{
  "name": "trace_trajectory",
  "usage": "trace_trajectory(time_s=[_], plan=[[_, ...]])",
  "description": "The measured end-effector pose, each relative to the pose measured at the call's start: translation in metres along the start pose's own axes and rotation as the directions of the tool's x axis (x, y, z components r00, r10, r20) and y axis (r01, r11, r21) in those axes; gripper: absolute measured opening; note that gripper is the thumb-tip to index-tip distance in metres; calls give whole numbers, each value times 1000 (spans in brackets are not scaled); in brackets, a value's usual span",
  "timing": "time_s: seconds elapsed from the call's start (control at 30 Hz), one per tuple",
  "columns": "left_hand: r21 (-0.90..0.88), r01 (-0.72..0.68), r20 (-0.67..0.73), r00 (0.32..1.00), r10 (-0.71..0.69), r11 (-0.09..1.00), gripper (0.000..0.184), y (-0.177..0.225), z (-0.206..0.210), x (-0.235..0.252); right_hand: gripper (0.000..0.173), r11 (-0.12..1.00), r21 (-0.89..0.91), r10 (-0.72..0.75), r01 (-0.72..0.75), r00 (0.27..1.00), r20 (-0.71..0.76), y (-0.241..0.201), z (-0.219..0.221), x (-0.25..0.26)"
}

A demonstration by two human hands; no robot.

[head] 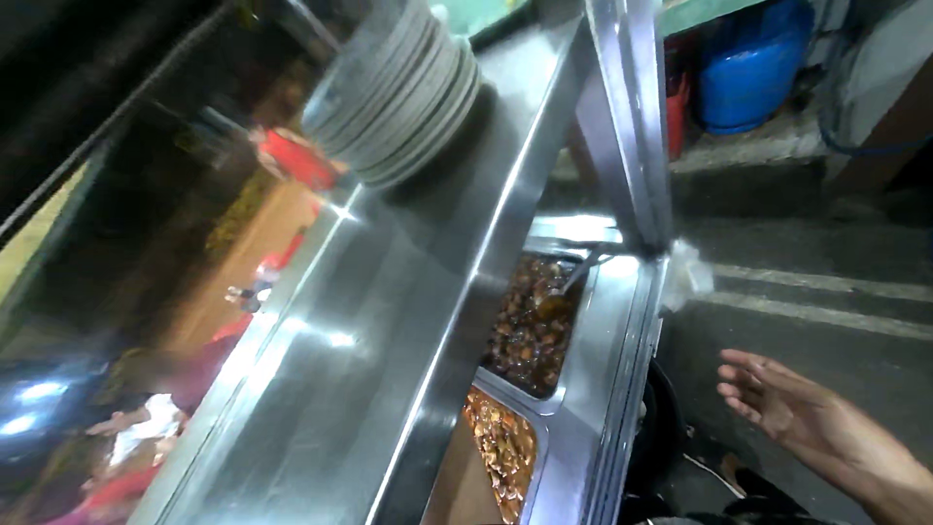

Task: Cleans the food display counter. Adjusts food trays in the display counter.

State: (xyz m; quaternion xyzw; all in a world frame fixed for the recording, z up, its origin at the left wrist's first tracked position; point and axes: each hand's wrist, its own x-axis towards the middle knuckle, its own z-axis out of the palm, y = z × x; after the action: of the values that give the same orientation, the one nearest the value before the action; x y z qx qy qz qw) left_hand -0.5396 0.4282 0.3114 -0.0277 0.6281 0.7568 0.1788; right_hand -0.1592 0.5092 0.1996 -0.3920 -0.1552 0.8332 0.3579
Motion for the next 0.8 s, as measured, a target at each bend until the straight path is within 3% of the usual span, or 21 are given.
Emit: trace_trajectory(time_s=[0.03,0.1,0.17,0.23,0.27,0.3,0.33,0.37,0.4,0.43,0.47,0.5,0.53,0.57,0.63,0.7,0.8], plan=[[-62,3,44,999,0,998,49,-8,-14,20,30,1000,4,8,-8,1000,-1,1,4,1],[-234,92,-33,994,-102,968,46,-15,-23,58,29,1000,6,18,-18,1000,-10,3,9,4],[-453,37,8,999,-37,891,46,-41,-36,97,29,1000,20,24,-24,1000,-15,6,11,7],[-615,118,-69,977,-203,779,41,-19,-12,69,29,999,23,25,-25,1000,-12,6,14,11],[-616,143,-110,958,-264,775,39,-5,4,41,29,999,19,26,-26,1000,-14,5,16,12],[-469,21,-42,998,-45,883,38,-22,7,25,29,999,14,29,-29,999,-15,4,16,12],[-407,76,-30,995,-97,910,36,-11,19,9,29,1000,11,29,-28,999,-16,3,14,12],[-378,247,-96,948,-303,892,36,15,38,-2,28,1000,17,24,-23,1000,-17,2,13,12],[-175,231,-29,970,-240,957,37,10,38,5,27,1000,22,15,-15,1000,-19,0,11,12],[-31,70,144,987,-65,997,42,-6,29,16,27,1000,24,4,-4,1000,-21,-1,8,13],[62,-77,307,950,54,995,46,-16,20,28,28,1000,29,-10,10,1000,-20,-3,4,13],[206,110,176,973,-147,972,46,5,38,16,29,999,29,-21,21,1000,-19,-6,1,12],[232,270,28,958,-284,935,45,16,52,18,30,999,24,-26,26,999,-22,-9,-2,12],[227,292,-56,956,-287,929,41,8,51,36,30,999,20,-26,27,999,-26,-12,-4,11],[139,166,-43,986,-162,976,32,-24,22,96,29,1000,5,-28,28,999,-37,-19,-4,9],[62,163,-26,986,-162,985,26,-29,15,123,30,999,2,-41,41,998,-43,-24,-2,8],[131,164,-82,985,-154,978,28,-15,41,78,30,998,-5,-70,70,996,-49,-36,-1,4]])
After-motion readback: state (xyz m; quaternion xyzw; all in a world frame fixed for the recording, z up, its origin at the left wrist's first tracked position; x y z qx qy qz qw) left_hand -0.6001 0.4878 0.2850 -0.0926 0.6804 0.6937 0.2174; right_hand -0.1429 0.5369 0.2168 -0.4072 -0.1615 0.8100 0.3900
